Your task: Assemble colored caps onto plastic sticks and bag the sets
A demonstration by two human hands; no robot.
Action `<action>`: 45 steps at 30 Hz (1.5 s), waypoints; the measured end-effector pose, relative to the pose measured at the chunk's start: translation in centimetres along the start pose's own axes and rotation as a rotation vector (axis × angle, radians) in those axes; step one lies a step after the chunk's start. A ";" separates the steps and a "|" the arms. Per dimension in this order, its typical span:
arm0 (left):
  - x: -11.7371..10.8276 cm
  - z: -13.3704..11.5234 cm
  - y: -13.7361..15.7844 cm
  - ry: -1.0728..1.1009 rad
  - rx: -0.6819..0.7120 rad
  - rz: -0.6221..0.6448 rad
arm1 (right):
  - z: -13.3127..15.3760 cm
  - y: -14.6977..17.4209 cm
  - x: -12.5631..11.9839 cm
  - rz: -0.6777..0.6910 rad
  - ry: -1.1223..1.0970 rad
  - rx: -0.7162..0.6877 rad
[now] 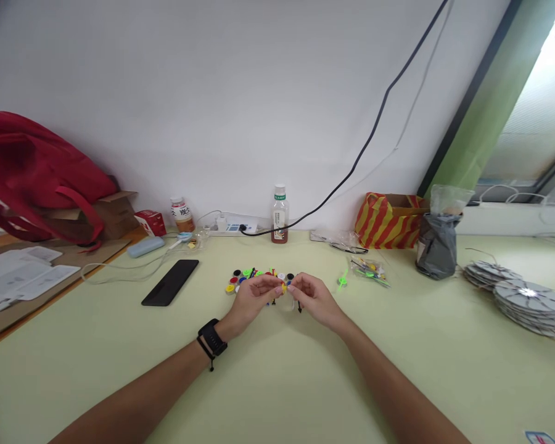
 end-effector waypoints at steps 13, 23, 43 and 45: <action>0.3 -0.8 0.3 -0.117 0.054 -0.011 | -0.5 0.0 0.6 0.029 0.082 -0.037; -0.5 -2.7 0.7 -0.750 0.345 -0.179 | 2.5 0.5 -7.3 -0.574 0.680 -0.381; 0.6 -1.6 1.5 -0.991 0.403 0.041 | -1.9 -0.5 -10.5 -0.371 1.109 -0.146; 0.7 -1.9 1.5 -0.982 0.402 0.060 | -1.5 -0.6 -9.1 -0.183 0.991 -0.186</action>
Point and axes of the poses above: each hand's wrist, its own y-axis away from the middle knuckle, its own x-axis out of the palm, z = x × y, the point moved 5 cm from there along -y, towards the middle knuckle, and after that the axes turned 9 degrees about -y, right-handed, at the moved point
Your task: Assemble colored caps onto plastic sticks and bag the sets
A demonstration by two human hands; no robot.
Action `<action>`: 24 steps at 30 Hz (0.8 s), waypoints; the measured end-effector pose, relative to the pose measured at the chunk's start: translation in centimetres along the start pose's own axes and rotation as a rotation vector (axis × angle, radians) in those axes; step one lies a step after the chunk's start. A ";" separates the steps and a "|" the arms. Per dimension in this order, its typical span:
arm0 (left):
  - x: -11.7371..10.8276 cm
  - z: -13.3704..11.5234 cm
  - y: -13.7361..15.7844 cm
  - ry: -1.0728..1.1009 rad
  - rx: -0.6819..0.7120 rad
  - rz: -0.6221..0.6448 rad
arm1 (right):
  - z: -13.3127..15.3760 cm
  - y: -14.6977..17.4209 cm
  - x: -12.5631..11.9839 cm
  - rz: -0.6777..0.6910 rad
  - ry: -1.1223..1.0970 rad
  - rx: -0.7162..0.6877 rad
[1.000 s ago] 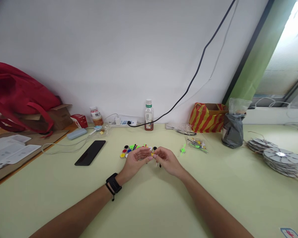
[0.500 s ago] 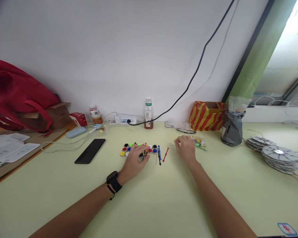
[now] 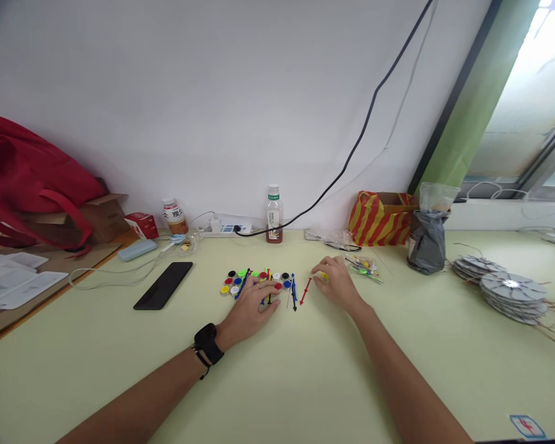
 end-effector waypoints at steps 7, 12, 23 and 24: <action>-0.3 -0.4 0.1 -0.020 0.024 0.007 | 2.5 0.3 1.4 0.279 -0.281 -0.049; -0.5 -0.7 0.0 0.031 0.027 0.007 | 2.4 0.2 0.6 0.266 -0.392 0.049; -0.1 -0.6 -0.1 0.296 -0.041 0.052 | 5.8 0.6 0.1 0.404 -0.741 0.164; -0.1 -0.5 -0.2 0.309 -0.044 0.050 | 5.9 0.6 0.2 0.398 -0.773 0.179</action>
Point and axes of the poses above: each hand's wrist, its own y-axis away from the middle knuckle, its own x-axis out of the palm, z = x × y, the point moved 5 cm from there along -y, towards the middle knuckle, and after that the axes turned 9 degrees about -y, right-handed, at the moved point
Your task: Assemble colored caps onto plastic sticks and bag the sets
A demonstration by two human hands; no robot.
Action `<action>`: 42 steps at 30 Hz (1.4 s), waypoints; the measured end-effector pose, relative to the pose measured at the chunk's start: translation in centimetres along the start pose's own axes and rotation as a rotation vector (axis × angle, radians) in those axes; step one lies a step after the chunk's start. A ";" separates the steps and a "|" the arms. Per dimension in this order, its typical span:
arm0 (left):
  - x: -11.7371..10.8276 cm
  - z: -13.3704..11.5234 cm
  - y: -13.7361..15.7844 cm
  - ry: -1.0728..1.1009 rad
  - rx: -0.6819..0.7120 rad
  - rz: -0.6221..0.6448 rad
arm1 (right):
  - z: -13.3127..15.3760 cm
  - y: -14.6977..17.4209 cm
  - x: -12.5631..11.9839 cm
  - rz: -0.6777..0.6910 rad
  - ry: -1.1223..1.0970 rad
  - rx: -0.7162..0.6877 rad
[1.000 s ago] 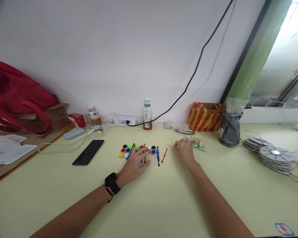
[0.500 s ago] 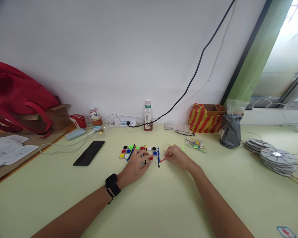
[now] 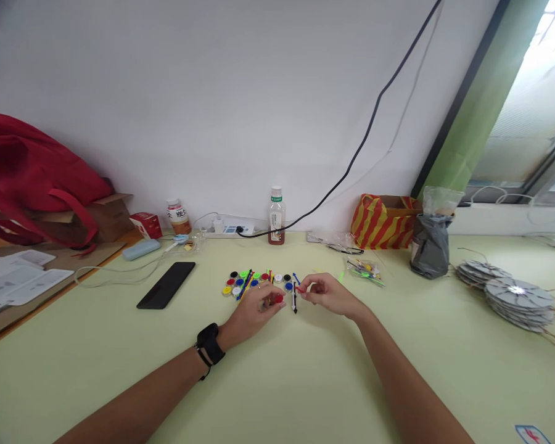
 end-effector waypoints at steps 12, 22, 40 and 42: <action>-0.1 0.9 -0.1 0.056 -0.027 -0.102 | 0.0 -0.4 1.5 -0.081 -0.352 -0.031; -0.1 1.3 -0.5 0.105 -0.065 -0.060 | -1.1 -0.9 2.0 -0.113 -0.381 -0.025; -0.5 1.2 -0.4 0.193 -0.255 -0.058 | -1.7 -0.9 -0.6 -0.422 -0.494 -0.088; -0.1 1.2 -0.3 0.290 -0.290 0.018 | -1.9 -0.9 -0.9 -0.456 -0.538 -0.091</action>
Point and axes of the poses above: each hand's wrist, its own y-axis away from the middle knuckle, its own x-axis out of the palm, z = x × y, the point moved 5 cm from there along -y, towards the middle knuckle, and after that the axes turned 9 degrees about -y, right-handed, at the moved point
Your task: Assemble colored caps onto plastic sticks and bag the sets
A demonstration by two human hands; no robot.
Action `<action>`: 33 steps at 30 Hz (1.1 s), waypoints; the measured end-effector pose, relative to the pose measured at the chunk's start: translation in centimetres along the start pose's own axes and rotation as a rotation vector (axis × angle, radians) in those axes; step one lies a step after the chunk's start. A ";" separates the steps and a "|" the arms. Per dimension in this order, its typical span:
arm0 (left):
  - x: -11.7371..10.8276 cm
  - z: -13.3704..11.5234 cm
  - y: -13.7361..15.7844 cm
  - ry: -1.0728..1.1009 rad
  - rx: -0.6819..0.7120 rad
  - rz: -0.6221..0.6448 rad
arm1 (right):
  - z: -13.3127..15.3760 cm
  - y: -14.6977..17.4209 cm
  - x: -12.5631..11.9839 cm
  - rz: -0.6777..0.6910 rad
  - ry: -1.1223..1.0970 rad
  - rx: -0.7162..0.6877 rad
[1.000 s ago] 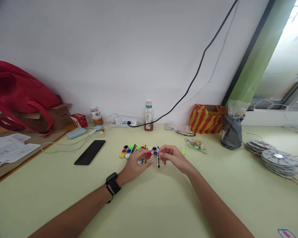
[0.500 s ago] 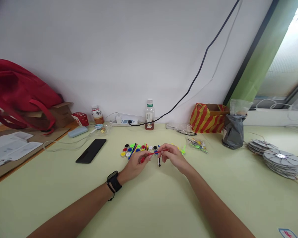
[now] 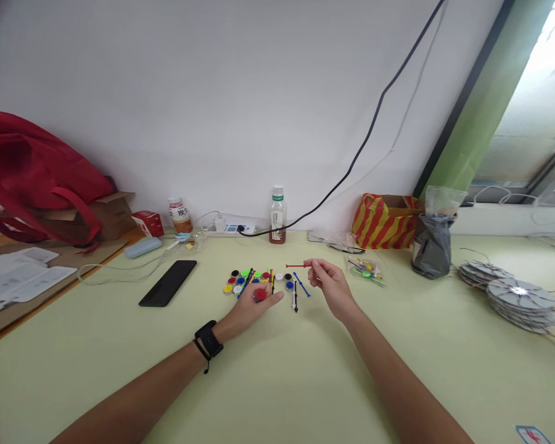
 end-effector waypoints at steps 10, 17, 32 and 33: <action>2.4 1.7 -0.3 0.585 -0.229 0.269 | 0.5 0.9 1.7 0.115 -0.176 0.092; 2.1 1.2 -0.3 0.643 -0.275 0.222 | -1.0 2.7 5.2 0.384 -0.107 0.228; 2.8 0.4 0.6 0.523 -0.256 0.433 | -0.4 3.4 6.2 0.444 0.106 0.130; 2.8 0.4 0.5 0.520 -0.249 0.431 | -0.3 3.4 6.2 0.439 0.106 0.125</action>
Point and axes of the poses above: each hand's wrist, its own y-axis away from the middle knuckle, its own x-axis out of the palm, z = x × y, the point moved 5 cm from there along -y, towards the middle knuckle, and after that the axes turned 9 degrees about -y, right-handed, at the moved point
